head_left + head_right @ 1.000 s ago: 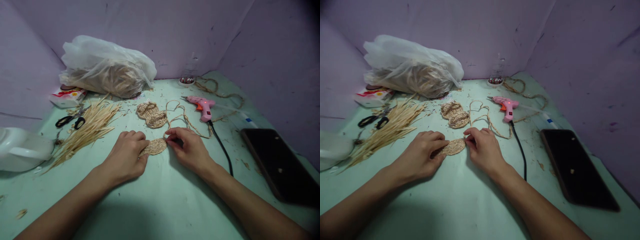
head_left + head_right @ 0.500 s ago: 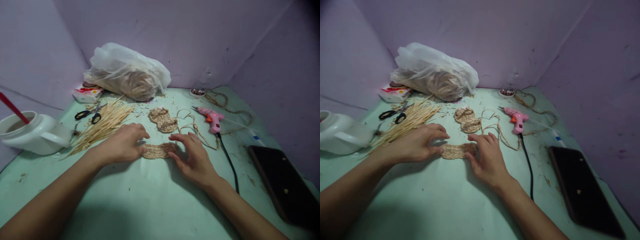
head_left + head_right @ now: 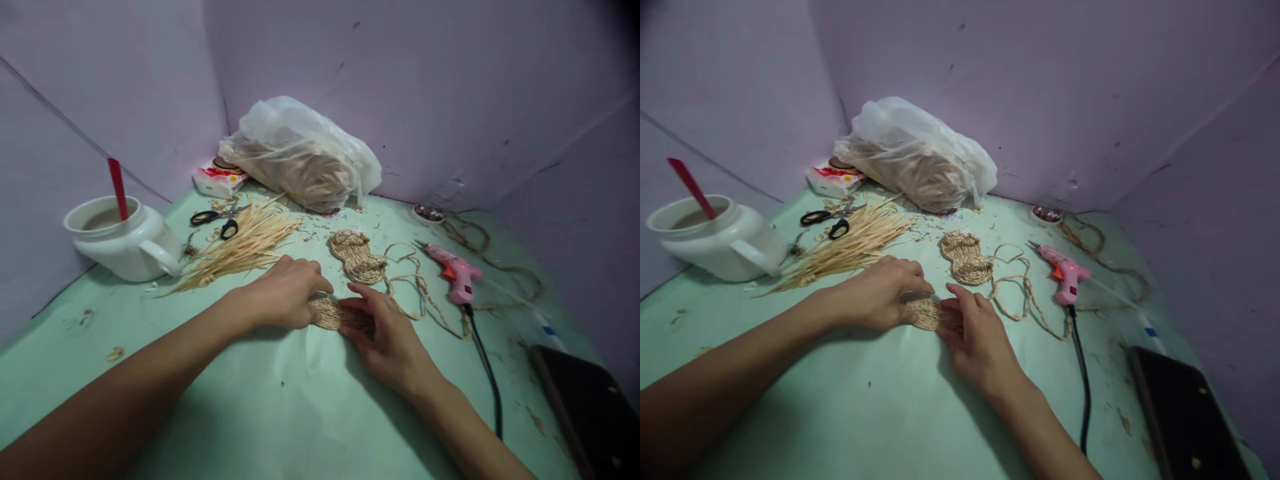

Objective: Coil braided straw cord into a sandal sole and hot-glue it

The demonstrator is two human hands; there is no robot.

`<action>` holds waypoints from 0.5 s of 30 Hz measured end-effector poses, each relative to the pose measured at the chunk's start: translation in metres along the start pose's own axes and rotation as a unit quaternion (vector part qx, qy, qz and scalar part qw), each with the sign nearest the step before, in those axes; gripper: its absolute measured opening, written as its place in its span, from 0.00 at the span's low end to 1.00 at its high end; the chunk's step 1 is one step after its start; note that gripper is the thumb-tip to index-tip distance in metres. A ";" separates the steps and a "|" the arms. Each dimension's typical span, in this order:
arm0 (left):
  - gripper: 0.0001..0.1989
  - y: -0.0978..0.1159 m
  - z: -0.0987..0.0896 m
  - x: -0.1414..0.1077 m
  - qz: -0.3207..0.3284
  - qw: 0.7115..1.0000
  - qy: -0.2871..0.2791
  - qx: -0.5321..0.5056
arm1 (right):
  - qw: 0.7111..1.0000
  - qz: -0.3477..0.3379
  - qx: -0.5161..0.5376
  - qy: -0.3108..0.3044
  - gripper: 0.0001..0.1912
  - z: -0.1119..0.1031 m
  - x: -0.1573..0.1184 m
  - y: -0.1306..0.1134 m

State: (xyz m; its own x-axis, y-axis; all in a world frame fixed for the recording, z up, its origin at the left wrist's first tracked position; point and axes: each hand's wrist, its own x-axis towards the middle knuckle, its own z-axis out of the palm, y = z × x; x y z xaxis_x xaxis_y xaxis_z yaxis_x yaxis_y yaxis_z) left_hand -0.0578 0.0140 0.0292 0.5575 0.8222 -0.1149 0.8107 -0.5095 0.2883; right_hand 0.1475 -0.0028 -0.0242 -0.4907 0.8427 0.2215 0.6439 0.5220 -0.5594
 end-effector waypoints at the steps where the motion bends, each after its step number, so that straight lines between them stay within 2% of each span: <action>1: 0.11 0.001 0.000 0.000 0.008 1.000 0.003 0.004 | 1.000 0.004 -0.002 -0.001 0.28 0.000 0.000 0.000; 7: 0.08 0.008 0.008 0.002 0.009 0.999 0.002 0.032 | 1.000 0.014 -0.018 -0.009 0.28 0.000 0.005 -0.002; 11: 0.07 0.003 0.012 0.004 -0.003 1.000 0.007 0.019 | 1.000 0.007 -0.017 0.006 0.27 0.001 0.006 -0.003; 15: 0.14 -0.003 0.009 0.002 -0.011 1.000 0.009 -0.018 | 0.999 0.005 -0.034 0.007 0.28 0.000 0.004 -0.006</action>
State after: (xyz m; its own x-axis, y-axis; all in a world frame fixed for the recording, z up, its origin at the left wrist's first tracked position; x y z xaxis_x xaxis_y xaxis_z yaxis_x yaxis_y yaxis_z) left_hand -0.0576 0.0145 0.0200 0.5352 0.8383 -0.1042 0.8162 -0.4813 0.3197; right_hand 0.1414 -0.0026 -0.0200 -0.4764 0.8491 0.2283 0.6871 0.5216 -0.5058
